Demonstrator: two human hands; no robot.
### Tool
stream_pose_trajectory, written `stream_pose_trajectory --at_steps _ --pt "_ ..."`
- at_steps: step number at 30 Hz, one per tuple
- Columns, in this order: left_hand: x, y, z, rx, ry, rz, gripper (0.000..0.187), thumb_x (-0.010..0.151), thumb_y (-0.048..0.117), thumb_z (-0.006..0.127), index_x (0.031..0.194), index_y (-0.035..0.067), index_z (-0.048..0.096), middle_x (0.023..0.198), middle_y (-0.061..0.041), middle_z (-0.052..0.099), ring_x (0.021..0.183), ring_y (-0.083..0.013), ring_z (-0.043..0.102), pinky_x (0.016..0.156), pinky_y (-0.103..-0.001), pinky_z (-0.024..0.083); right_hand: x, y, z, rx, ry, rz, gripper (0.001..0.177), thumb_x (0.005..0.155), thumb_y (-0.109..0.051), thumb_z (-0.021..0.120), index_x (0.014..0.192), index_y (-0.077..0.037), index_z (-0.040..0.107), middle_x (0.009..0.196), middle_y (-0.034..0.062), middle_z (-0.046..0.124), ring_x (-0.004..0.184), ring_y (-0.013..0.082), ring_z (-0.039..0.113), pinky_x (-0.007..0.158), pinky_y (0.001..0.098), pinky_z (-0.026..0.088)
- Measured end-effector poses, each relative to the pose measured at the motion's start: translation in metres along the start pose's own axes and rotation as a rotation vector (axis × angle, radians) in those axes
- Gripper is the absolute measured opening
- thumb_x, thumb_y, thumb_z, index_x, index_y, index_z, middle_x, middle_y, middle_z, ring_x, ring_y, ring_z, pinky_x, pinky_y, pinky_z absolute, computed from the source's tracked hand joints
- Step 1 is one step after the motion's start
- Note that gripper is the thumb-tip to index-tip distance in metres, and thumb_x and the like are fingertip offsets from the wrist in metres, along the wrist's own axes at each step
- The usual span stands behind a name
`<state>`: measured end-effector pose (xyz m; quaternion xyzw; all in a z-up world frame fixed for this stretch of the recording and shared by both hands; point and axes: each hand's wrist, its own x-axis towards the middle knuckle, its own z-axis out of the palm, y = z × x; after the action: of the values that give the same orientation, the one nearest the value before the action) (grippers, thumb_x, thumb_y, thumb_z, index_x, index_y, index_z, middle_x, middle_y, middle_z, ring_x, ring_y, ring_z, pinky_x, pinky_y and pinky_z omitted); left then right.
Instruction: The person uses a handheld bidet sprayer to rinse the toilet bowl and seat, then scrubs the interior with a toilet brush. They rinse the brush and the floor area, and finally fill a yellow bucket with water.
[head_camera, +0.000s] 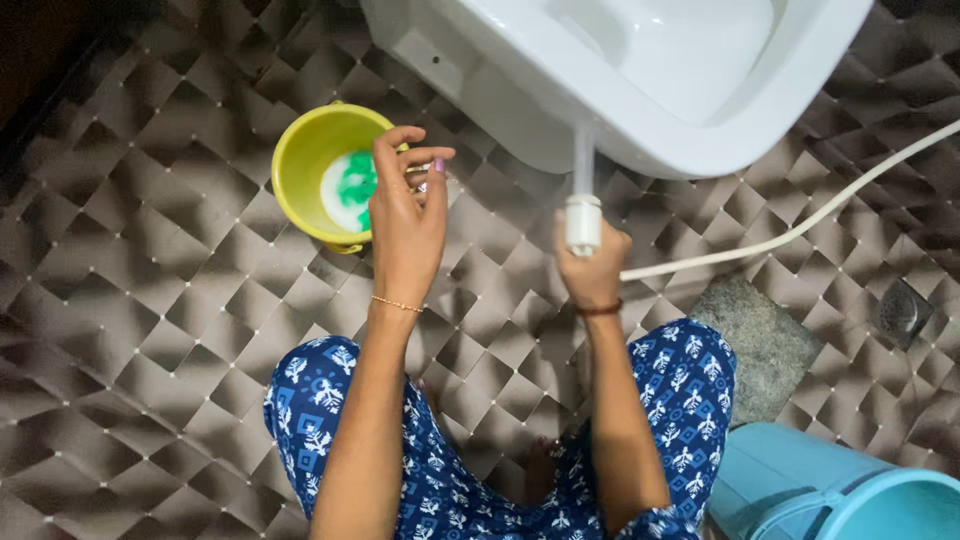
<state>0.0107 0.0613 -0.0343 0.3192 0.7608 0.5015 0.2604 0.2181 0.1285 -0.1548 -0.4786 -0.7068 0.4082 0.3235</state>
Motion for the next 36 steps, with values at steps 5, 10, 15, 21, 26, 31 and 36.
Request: stream_pose_trajectory --at_steps 5,10,15,21,26,31,36 --pt "0.007 -0.005 0.016 0.031 -0.072 0.019 0.031 0.105 0.002 0.053 0.135 0.004 0.043 0.118 -0.012 0.072 0.093 -0.0176 0.069 0.074 -0.028 0.057 -0.024 0.07 -0.061 0.198 0.135 0.153 0.024 0.095 -0.015 0.079 0.091 -0.002 0.058 0.072 -0.0019 0.062 0.056 0.0064 0.055 0.048 0.026 0.043" --pt "0.011 -0.007 0.049 0.134 -0.179 0.161 0.026 0.106 0.003 0.053 0.131 0.002 0.047 0.121 -0.013 0.069 0.108 -0.0234 0.07 0.085 -0.032 0.056 -0.017 0.093 -0.115 0.557 0.132 0.337 0.022 0.1 -0.014 0.074 0.091 -0.002 0.058 0.068 -0.0013 0.057 0.053 0.008 0.052 0.047 0.0261 0.043" --pt "-0.007 0.001 0.096 0.353 -0.262 0.468 0.032 0.101 0.002 0.058 0.133 0.002 0.053 0.137 -0.018 0.059 0.132 -0.0361 0.053 0.114 -0.047 0.041 0.008 0.105 -0.15 0.819 0.069 0.406 0.02 0.101 -0.014 0.071 0.092 -0.004 0.057 0.059 -0.0035 0.048 0.045 0.0061 0.041 0.043 0.0246 0.033" --pt "-0.028 0.032 0.181 0.515 -0.438 0.706 0.05 0.095 0.002 0.062 0.143 0.004 0.048 0.155 -0.015 0.045 0.148 -0.0385 0.039 0.127 -0.051 0.029 0.014 0.131 -0.165 0.827 0.041 0.468 0.017 0.098 -0.016 0.073 0.093 -0.006 0.06 0.061 -0.0047 0.048 0.044 0.006 0.043 0.042 0.0257 0.036" --pt "-0.017 0.047 0.232 0.889 -0.55 0.723 0.09 0.087 0.016 0.071 0.163 0.005 0.023 0.17 -0.016 0.019 0.159 -0.0364 0.015 0.131 -0.055 0.01 -0.015 0.149 -0.147 0.696 -0.093 0.382 0.024 0.093 -0.025 0.076 0.107 -0.007 0.071 0.078 -0.0029 0.069 0.058 0.0055 0.063 0.048 0.0234 0.048" --pt "-0.021 0.053 0.242 1.078 -0.528 0.744 0.107 0.09 0.034 0.077 0.168 0.004 0.011 0.174 -0.016 0.005 0.161 -0.037 0.001 0.128 -0.06 -0.003 -0.004 0.133 -0.12 0.595 -0.085 0.273 0.023 0.094 -0.026 0.08 0.103 -0.006 0.074 0.077 -0.003 0.069 0.063 0.0046 0.062 0.052 0.0222 0.049" --pt "-0.024 0.057 0.244 1.088 -0.548 0.741 0.109 0.088 0.034 0.078 0.167 0.002 0.01 0.174 -0.019 0.007 0.161 -0.0396 0.001 0.128 -0.061 -0.003 0.027 0.134 -0.138 0.839 -0.07 0.359 0.02 0.095 -0.026 0.075 0.09 -0.008 0.069 0.062 -0.004 0.06 0.049 0.0057 0.056 0.043 0.0245 0.043"
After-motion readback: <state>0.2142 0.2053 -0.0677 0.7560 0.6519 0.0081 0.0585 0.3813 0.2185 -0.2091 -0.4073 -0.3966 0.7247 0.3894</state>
